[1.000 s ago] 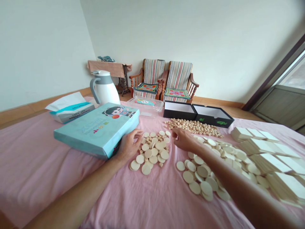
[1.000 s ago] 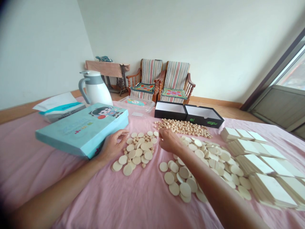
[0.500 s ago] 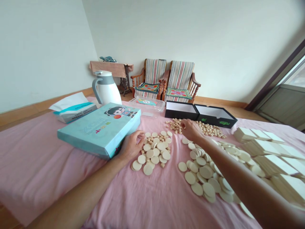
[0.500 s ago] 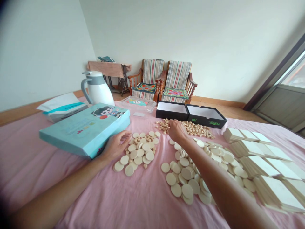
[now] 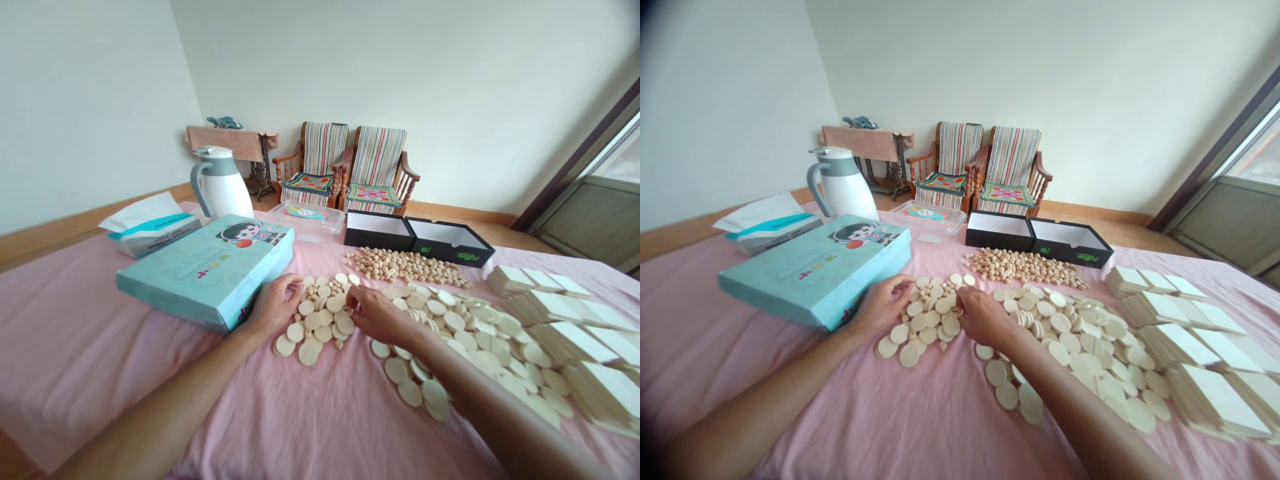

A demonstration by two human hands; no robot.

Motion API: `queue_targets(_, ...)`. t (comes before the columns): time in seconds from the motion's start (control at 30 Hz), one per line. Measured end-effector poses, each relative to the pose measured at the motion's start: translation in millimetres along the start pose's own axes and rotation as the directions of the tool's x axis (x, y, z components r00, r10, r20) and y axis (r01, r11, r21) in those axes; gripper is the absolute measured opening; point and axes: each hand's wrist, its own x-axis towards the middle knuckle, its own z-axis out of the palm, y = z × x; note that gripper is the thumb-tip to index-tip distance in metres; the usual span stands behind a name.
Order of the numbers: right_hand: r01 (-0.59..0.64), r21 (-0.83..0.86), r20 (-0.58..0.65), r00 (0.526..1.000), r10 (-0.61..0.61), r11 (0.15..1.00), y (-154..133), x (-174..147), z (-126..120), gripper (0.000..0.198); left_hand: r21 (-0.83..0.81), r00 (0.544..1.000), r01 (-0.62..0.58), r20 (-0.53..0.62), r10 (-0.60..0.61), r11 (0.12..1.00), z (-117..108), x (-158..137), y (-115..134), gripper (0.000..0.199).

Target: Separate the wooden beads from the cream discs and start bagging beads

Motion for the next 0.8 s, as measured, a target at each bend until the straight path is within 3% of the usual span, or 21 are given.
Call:
queue_targets(0.27,-0.045,0.027,-0.047,0.998,0.046,0.999,-5,-5,5,0.013,-0.017,1.0,-0.003,-0.006,0.003,1.0,-1,0,3,0.023)
queue_targets(0.4,-0.077,-0.018,-0.135,0.988,0.074,0.997,14,0,-12,0.013,-0.015,1.0,-0.003,-0.009,0.003,1.0,-1,0,3,0.023)
queue_targets(0.5,-0.239,-0.129,-0.238,0.95,0.204,0.962,46,12,-36,0.012,-0.016,1.0,-0.006,-0.005,0.005,1.0,-1,0,2,0.024)
queue_targets(0.63,-0.443,-0.197,-0.358,0.863,0.357,0.875,93,27,-63,0.015,-0.01,1.0,-0.01,0.0,0.01,1.0,-1,0,0,0.024)
queue_targets(0.8,-0.478,-0.191,-0.413,0.831,0.372,0.857,108,32,-69,0.023,0.014,1.0,-0.009,0.002,0.009,1.0,-1,0,-2,0.023)
